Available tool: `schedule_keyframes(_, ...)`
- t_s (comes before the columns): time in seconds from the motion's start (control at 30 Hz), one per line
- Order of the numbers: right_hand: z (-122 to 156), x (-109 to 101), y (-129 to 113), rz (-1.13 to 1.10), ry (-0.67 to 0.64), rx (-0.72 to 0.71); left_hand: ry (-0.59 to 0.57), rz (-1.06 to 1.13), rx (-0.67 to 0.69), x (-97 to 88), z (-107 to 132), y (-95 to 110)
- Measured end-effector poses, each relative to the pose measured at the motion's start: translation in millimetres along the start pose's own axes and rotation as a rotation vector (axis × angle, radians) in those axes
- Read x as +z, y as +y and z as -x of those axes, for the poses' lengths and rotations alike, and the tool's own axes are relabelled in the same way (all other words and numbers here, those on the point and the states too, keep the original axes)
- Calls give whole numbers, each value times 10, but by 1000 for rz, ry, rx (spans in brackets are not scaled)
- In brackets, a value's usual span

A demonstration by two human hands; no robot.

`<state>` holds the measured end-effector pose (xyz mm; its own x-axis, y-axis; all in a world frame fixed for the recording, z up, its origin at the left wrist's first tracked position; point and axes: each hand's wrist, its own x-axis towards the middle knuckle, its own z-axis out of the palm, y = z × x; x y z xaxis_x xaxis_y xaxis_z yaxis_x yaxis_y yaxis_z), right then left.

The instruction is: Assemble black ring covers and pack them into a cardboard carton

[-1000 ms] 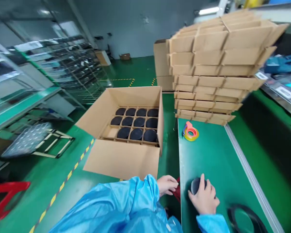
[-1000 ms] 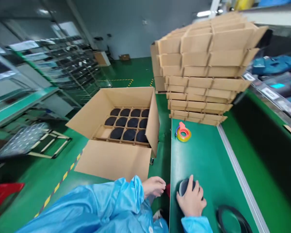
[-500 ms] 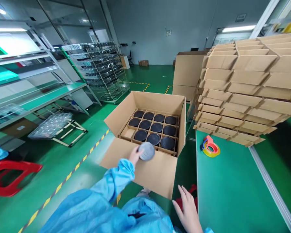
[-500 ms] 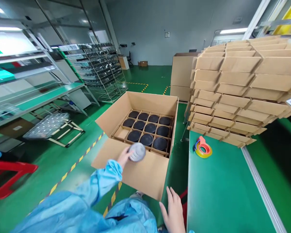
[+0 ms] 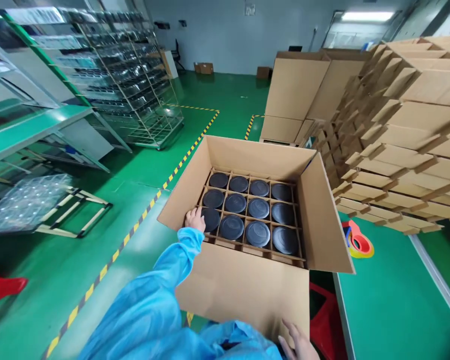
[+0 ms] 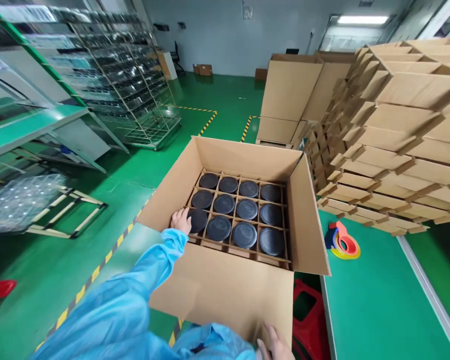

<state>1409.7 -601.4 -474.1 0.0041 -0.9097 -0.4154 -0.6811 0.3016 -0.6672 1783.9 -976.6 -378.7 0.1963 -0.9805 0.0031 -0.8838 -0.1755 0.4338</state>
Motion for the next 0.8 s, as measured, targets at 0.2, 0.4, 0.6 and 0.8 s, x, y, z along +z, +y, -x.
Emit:
schedule_keyframes(0.2,-52,-72,-509,95,-61,149,-177,-176,288,230,0,-55)
schedule_keyframes(0.4,-55,-29,-925,162,-96,238,-208,-271,293,268,-61,-199)
schedule_keyframes(0.6,64,11,-1052,157,-94,272,-100,-284,426,348,26,81)
schedule_keyframes(0.8,243,79,-1003,138,-82,340,-70,-174,558,490,197,655)
